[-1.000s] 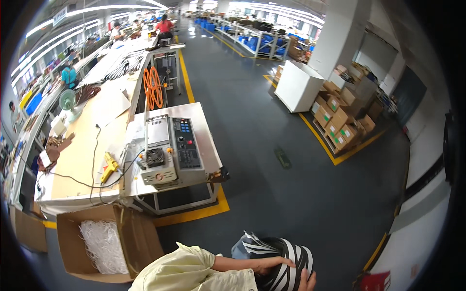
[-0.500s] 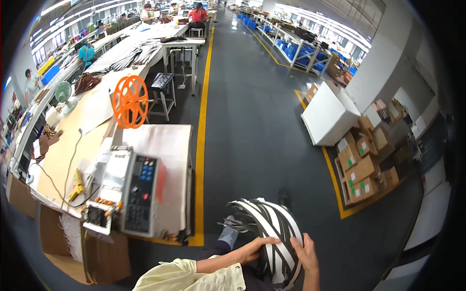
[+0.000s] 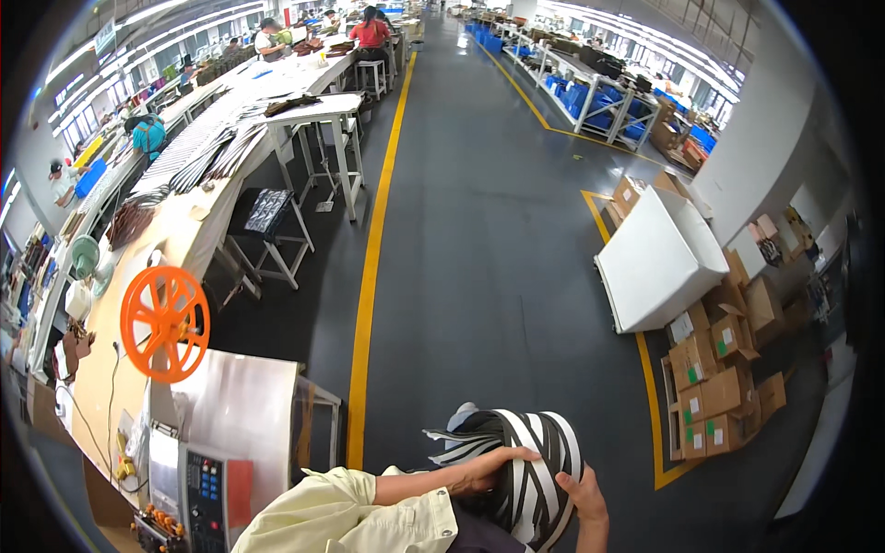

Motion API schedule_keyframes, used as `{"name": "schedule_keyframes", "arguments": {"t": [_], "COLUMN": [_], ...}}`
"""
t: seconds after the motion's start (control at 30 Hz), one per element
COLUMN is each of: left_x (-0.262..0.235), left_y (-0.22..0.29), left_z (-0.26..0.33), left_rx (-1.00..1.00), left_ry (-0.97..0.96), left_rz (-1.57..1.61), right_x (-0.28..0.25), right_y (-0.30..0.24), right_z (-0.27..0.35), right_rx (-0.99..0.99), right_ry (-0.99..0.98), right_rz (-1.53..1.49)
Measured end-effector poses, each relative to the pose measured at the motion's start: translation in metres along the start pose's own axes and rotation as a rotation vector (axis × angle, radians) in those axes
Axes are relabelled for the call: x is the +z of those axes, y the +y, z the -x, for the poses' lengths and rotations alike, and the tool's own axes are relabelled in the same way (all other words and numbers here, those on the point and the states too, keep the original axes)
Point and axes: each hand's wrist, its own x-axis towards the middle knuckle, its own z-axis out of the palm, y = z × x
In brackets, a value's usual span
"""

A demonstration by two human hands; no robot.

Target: The person assembles long, flexible black and white cable-like components by hand at a factory workstation. They repeatedly pick up the components, align the ends, and press them together to join them. After assembling a batch, the person gathers the finished items and carries them to a different table in the facility.

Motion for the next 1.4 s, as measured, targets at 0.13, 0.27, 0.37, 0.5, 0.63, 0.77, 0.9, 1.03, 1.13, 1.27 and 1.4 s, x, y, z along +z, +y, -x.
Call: {"name": "schedule_keyframes", "arguments": {"t": [0.13, 0.27, 0.37, 0.5, 0.63, 0.77, 0.9, 1.03, 1.13, 1.27, 1.4], "left_x": [-0.016, -0.038, -0.057, -0.103, -0.137, -0.15, -0.18, -0.217, -0.251, -0.285, -0.346], "left_y": [0.157, 0.318, 0.427, 0.586, 0.749, 0.908, 1.058, 1.218, 1.334, 1.471, 1.583], "left_z": [-0.072, -0.106, -0.134, -0.177, -0.222, -0.258, -0.294, -0.328, -0.342, -0.321, -0.314], "left_rx": [0.135, 0.201, 0.433, 0.44, 0.447, 0.346, 0.327, 0.372, 0.455, 0.599, 0.796], "left_ry": [0.038, 0.102, 0.142, 0.144, 0.122, 0.115, 0.104, 0.094, 0.107, 0.168, 0.203], "left_rz": [0.077, 0.243, 0.316, 0.372, 0.373, 0.333, 0.299, 0.311, 0.379, 0.462, 0.541], "right_x": [-0.022, -0.003, 0.024, 0.037, 0.059, 0.062, 0.083, 0.103, 0.133, 0.211, 0.297], "right_y": [-0.063, -0.165, -0.232, -0.274, -0.33, -0.384, -0.432, -0.478, -0.526, -0.61, -0.663], "right_z": [-0.184, -0.365, -0.492, -0.675, -0.829, -0.962, -1.093, -1.254, -1.387, -1.53, -1.667], "right_rx": [-0.005, 0.021, -0.052, 0.083, 0.11, 0.177, 0.066, -0.039, -0.021, 0.016, -0.015], "right_ry": [-0.098, -0.294, -0.435, -0.501, -0.438, -0.329, -0.324, -0.384, -0.483, -0.671, -0.814], "right_rz": [0.016, 0.159, 0.228, 0.312, 0.223, 0.163, 0.087, 0.125, 0.191, 0.239, 0.438]}}
